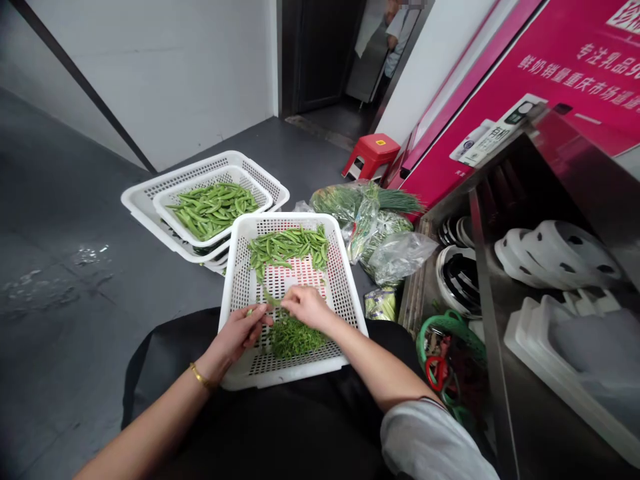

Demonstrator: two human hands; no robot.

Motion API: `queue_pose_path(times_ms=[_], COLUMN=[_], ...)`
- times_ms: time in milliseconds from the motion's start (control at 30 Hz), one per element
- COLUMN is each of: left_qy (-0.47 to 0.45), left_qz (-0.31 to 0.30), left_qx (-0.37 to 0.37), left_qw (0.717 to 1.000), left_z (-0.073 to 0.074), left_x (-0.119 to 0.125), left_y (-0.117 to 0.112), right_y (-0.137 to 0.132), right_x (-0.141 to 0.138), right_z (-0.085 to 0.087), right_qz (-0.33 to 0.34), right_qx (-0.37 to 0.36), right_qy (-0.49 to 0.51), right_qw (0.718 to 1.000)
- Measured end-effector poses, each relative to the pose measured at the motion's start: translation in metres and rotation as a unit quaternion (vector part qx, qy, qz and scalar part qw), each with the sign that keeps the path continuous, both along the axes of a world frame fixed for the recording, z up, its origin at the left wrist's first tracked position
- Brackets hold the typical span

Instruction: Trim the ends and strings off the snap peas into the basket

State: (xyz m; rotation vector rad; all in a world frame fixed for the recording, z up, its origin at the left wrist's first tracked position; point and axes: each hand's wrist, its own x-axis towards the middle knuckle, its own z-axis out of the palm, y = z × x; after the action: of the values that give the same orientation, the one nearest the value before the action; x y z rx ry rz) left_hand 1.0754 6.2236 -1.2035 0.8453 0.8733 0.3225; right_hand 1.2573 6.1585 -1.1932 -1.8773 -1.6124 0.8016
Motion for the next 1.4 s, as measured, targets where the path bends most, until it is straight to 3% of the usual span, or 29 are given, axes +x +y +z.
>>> queue_pose_path(times_ms=[100, 233, 300, 400, 467, 533, 567, 633, 733, 800, 900, 967, 1033, 1133, 1200, 1267, 1333, 1400], left_qy=[-0.029, -0.057, -0.078, -0.090, -0.082, -0.076, -0.075, -0.077, -0.066, -0.034, -0.015, -0.034, -0.039, -0.025, -0.051, -0.119, -0.181, -0.195], left_qz=[-0.035, -0.119, -0.151, -0.178, -0.180, -0.176, -0.177, -0.183, -0.206, -0.234, -0.248, -0.225, -0.165, 0.005, 0.126, 0.199, 0.207, 0.165], left_qx=[-0.010, -0.026, -0.037, -0.039, -0.039, -0.041, -0.041, -0.034, -0.008, 0.051, 0.218, 0.304, 0.348, 0.372, 0.327, 0.221, 0.096, -0.016], left_qw=[0.999, 0.991, 0.985, 0.979, 0.979, 0.981, 0.981, 0.980, 0.976, 0.970, 0.944, 0.925, 0.922, 0.928, 0.935, 0.947, 0.957, 0.967], left_z=[0.002, 0.009, 0.013, 0.019, 0.022, 0.023, 0.023, 0.021, 0.020, 0.024, 0.036, 0.047, 0.056, 0.060, 0.057, 0.050, 0.041, 0.033], left_x=[-0.001, -0.005, -0.007, -0.011, -0.014, -0.015, -0.016, -0.016, -0.017, -0.017, -0.019, -0.019, -0.021, -0.026, -0.030, -0.031, -0.030, -0.026], left_y=[-0.006, -0.018, -0.023, -0.022, -0.020, -0.018, -0.017, -0.017, -0.015, -0.015, -0.020, -0.027, -0.031, -0.026, -0.014, 0.000, 0.012, 0.018], right_y=[-0.033, -0.052, -0.054, -0.054, -0.053, -0.053, -0.053, -0.053, -0.050, -0.048, -0.046, -0.046, -0.047, -0.047, -0.044, -0.036, -0.019, 0.009], right_x=[-0.030, -0.039, -0.029, 0.000, 0.019, 0.026, 0.025, 0.012, -0.015, -0.025, -0.027, -0.023, -0.019, -0.010, -0.001, 0.011, 0.023, 0.034], right_z=[0.010, 0.022, 0.026, 0.032, 0.037, 0.043, 0.045, 0.050, 0.051, 0.051, 0.050, 0.047, 0.038, 0.018, 0.006, -0.001, -0.003, -0.005], right_qz=[0.108, 0.194, 0.161, 0.009, -0.081, -0.109, -0.089, 0.013, 0.199, 0.259, 0.276, 0.264, 0.210, 0.098, 0.084, 0.141, 0.213, 0.195], right_qx=[0.077, 0.024, -0.022, -0.003, 0.057, 0.123, 0.147, 0.166, 0.125, 0.090, 0.059, 0.019, -0.031, -0.074, -0.102, -0.134, -0.178, -0.207], right_qy=[0.066, 0.181, 0.250, 0.306, 0.273, 0.160, 0.082, -0.084, -0.245, -0.271, -0.164, 0.017, 0.206, 0.318, 0.267, 0.155, 0.053, -0.036], right_qw=[0.989, 0.964, 0.955, 0.952, 0.957, 0.973, 0.982, 0.982, 0.941, 0.922, 0.945, 0.964, 0.955, 0.940, 0.955, 0.969, 0.959, 0.958])
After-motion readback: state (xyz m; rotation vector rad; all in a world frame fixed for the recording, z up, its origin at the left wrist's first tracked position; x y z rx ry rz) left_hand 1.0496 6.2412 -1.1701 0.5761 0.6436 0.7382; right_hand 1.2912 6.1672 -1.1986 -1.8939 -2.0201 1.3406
